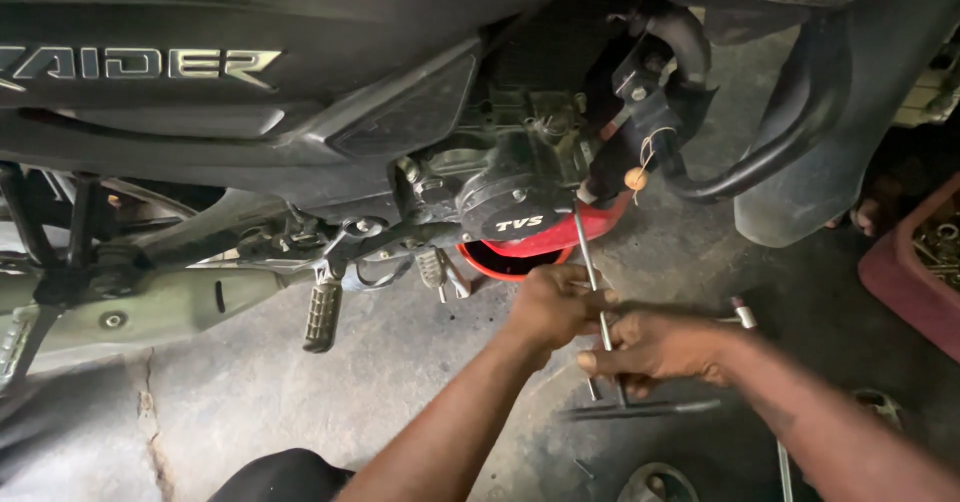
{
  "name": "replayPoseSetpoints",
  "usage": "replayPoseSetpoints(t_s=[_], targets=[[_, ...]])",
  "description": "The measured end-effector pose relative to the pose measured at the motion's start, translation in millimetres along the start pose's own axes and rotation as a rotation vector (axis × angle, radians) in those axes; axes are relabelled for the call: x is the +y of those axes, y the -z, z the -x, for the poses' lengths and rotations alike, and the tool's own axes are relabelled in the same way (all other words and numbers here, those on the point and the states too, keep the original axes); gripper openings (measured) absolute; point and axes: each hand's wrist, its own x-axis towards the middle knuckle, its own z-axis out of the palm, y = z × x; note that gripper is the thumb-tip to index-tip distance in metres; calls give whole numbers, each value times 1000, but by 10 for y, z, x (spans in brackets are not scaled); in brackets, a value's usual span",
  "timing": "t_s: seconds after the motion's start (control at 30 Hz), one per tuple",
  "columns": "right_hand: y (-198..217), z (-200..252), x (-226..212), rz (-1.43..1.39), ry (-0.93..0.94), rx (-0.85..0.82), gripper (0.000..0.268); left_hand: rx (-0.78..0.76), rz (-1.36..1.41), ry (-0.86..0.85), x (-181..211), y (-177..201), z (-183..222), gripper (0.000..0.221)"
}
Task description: Loosening and removing bolts from a motorcycle engine casing using a T-handle socket wrench.
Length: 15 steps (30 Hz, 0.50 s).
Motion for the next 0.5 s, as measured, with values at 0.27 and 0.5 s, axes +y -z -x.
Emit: replayPoseSetpoints(t_s=[0.27,0.5], targets=[[86,-82,120,-141,108,-120,41,-22,165,11,85,-27,62,41],[304,-156,-118,285,24,264,54,-31,257,43,-182,-17,-122,29]])
